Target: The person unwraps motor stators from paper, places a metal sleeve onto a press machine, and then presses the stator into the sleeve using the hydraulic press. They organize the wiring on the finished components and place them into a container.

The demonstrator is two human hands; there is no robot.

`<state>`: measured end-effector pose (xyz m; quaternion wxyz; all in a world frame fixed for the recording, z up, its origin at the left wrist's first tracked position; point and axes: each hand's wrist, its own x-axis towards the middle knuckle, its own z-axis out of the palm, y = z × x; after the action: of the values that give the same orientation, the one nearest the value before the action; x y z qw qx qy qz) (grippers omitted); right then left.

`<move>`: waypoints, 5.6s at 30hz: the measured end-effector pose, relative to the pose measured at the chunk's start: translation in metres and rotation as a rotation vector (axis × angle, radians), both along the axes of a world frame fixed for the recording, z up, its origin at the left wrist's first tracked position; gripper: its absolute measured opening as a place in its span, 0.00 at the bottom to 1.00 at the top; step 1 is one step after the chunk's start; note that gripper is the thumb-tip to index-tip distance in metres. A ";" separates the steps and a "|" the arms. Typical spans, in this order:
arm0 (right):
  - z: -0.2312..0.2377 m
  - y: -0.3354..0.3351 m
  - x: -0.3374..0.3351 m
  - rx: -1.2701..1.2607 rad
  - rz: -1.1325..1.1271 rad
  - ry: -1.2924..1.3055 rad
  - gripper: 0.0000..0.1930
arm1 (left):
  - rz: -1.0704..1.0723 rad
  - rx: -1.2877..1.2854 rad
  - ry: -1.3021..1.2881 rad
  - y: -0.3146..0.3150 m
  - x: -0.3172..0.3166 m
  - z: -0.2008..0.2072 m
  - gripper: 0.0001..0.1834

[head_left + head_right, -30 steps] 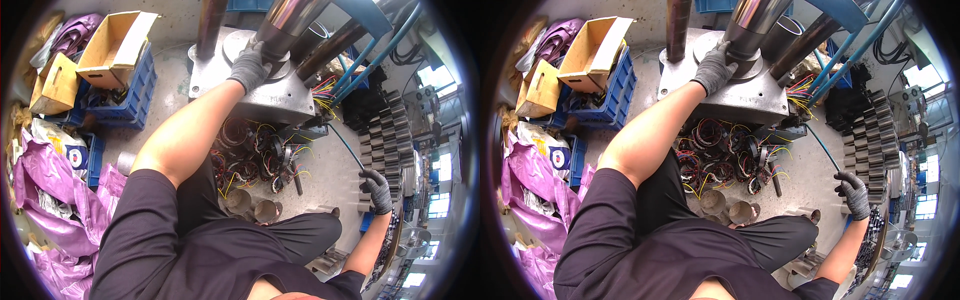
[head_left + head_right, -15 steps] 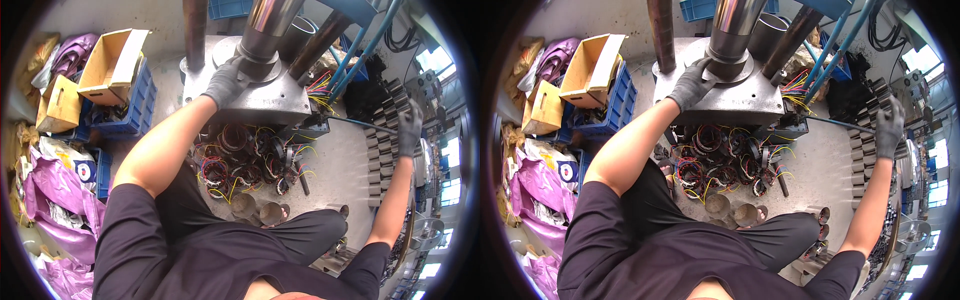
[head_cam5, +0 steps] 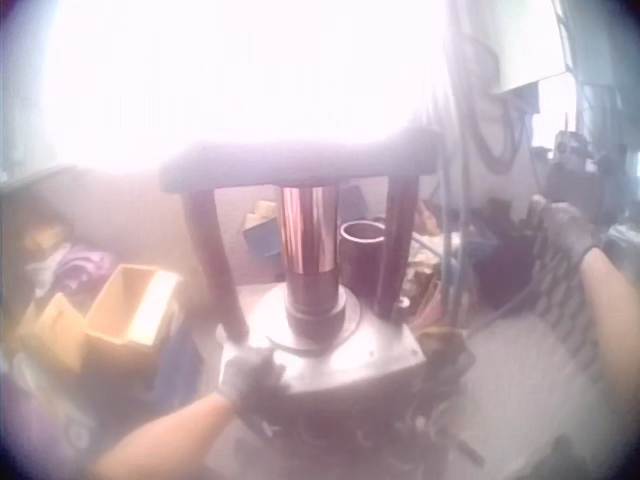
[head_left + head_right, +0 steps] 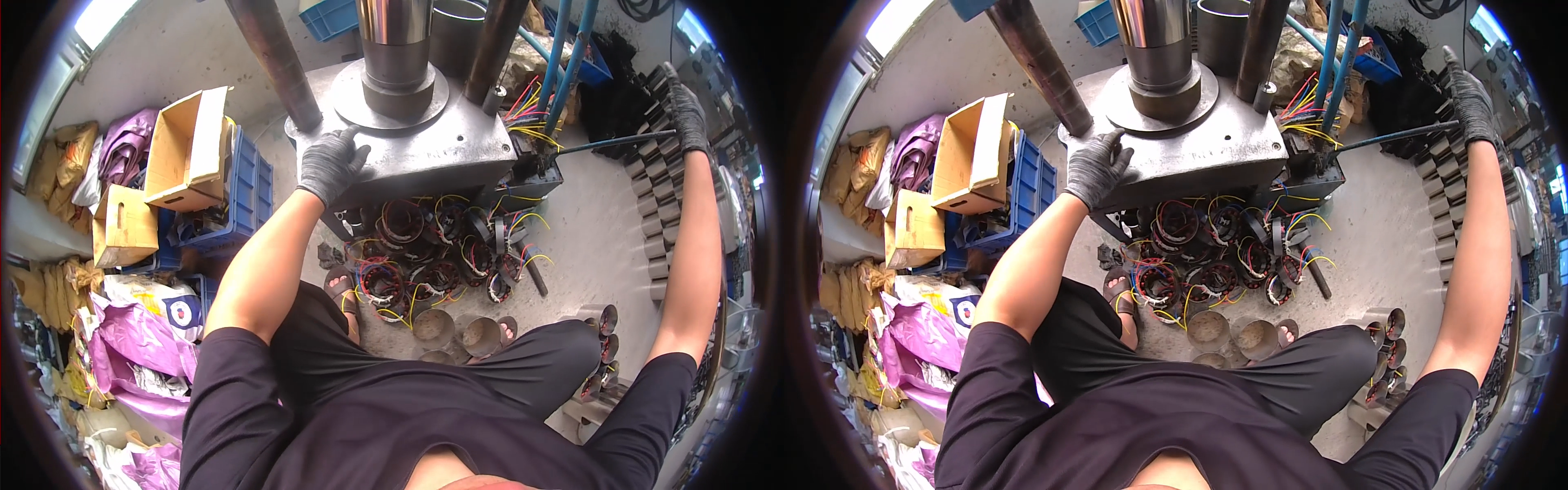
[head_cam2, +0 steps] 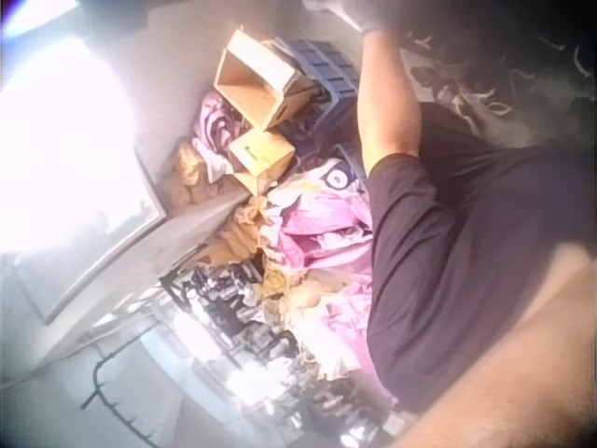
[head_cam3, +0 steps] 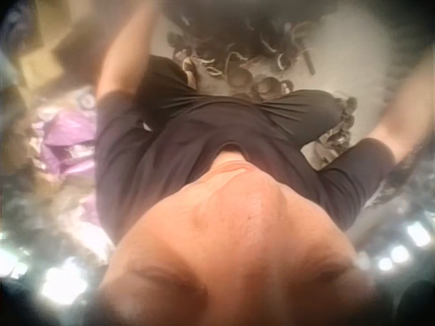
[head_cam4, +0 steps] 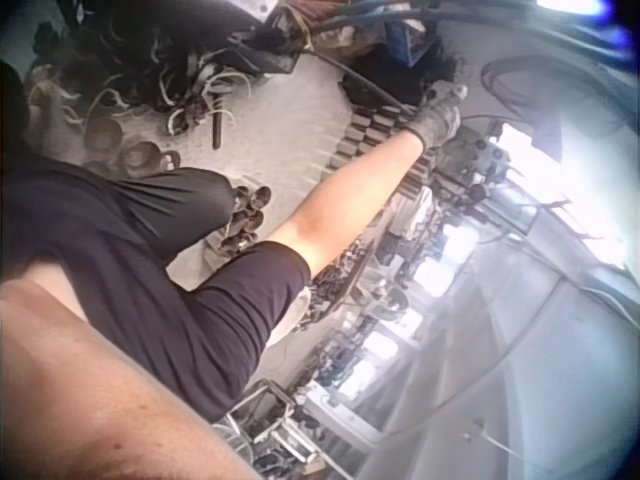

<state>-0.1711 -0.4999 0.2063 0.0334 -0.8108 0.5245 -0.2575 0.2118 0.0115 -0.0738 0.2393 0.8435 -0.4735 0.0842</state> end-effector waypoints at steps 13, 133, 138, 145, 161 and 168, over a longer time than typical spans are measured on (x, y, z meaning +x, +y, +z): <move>-0.019 -0.007 -0.007 -0.111 -0.029 0.052 0.27 | 0.087 0.259 -0.104 -0.015 -0.007 0.026 0.18; -0.264 0.374 0.003 1.591 0.009 -1.977 0.18 | 0.187 0.267 0.254 -0.244 -0.102 0.104 0.27; -0.228 0.410 -0.046 1.504 0.062 -1.866 0.21 | 0.171 0.263 0.160 -0.246 -0.090 0.098 0.30; -0.198 0.340 -0.115 1.521 -0.018 -1.535 0.14 | -0.003 0.329 0.036 -0.247 0.009 0.060 0.31; -0.474 0.123 -0.557 0.723 -0.306 0.177 0.08 | 0.210 0.155 0.403 -0.224 -0.008 0.067 0.36; -0.525 0.113 -0.590 0.649 -0.121 0.968 0.10 | 0.237 0.032 0.488 -0.205 0.016 0.066 0.38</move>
<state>-0.7611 -0.3873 -0.3184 0.0217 -0.7530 0.5775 0.3146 0.2278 -0.1940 -0.0074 0.3215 0.8921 -0.3010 -0.1014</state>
